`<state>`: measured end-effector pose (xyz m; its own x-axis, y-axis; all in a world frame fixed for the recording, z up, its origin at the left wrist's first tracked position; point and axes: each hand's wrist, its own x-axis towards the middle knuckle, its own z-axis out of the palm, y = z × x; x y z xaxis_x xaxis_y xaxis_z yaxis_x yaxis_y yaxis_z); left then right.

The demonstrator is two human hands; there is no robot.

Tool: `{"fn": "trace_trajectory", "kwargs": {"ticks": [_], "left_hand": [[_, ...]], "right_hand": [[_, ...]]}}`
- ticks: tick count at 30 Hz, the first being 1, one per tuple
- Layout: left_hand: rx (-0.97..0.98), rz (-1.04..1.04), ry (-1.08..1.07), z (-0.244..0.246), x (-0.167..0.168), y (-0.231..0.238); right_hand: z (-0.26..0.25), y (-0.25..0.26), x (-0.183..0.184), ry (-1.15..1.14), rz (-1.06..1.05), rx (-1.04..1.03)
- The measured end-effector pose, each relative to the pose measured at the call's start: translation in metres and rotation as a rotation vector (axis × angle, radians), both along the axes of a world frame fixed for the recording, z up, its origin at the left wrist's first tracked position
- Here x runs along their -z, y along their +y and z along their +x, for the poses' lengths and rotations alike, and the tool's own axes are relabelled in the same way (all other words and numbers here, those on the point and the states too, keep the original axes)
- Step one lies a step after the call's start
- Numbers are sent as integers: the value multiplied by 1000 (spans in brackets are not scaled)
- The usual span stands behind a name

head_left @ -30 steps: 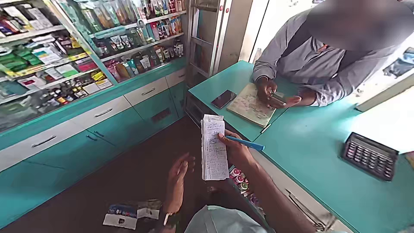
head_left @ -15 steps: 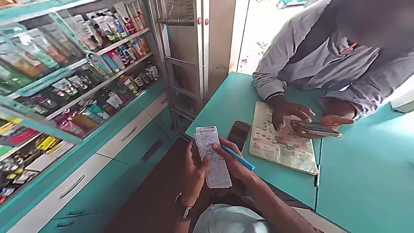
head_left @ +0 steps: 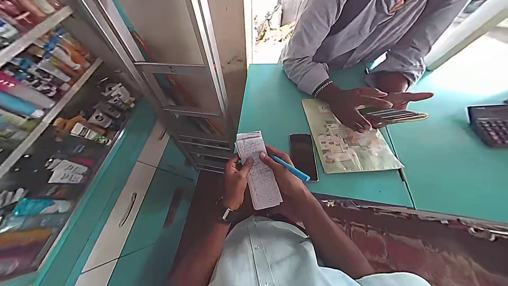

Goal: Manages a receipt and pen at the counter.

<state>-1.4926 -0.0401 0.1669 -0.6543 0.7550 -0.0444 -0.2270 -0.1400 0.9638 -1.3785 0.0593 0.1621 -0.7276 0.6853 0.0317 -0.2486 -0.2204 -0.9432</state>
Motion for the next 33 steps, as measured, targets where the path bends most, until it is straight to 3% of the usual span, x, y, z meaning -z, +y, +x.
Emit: {"fn": "trace_trajectory", "kwargs": {"ticks": [3,7,11,18,23,28,33], "left_hand": [[-1,-9,-30,-32,12,6],[24,-6,-50,-69,28,18],[171,-31,-52,-75,43,30],[335,76,32,-83,71,39],[334,83,263,-84,90,41],[193,-27,525,-74,97,38],[146,-47,595,-73,97,37]], "right_hand": [[-6,-13,14,-103,109,100],[-9,-34,28,-191,144,82],[-15,-45,45,-267,179,217],[-35,-21,60,-309,334,394],[-36,-14,71,-299,438,413],[-38,-15,72,-373,487,434],[-35,-13,73,-371,486,386]]}}
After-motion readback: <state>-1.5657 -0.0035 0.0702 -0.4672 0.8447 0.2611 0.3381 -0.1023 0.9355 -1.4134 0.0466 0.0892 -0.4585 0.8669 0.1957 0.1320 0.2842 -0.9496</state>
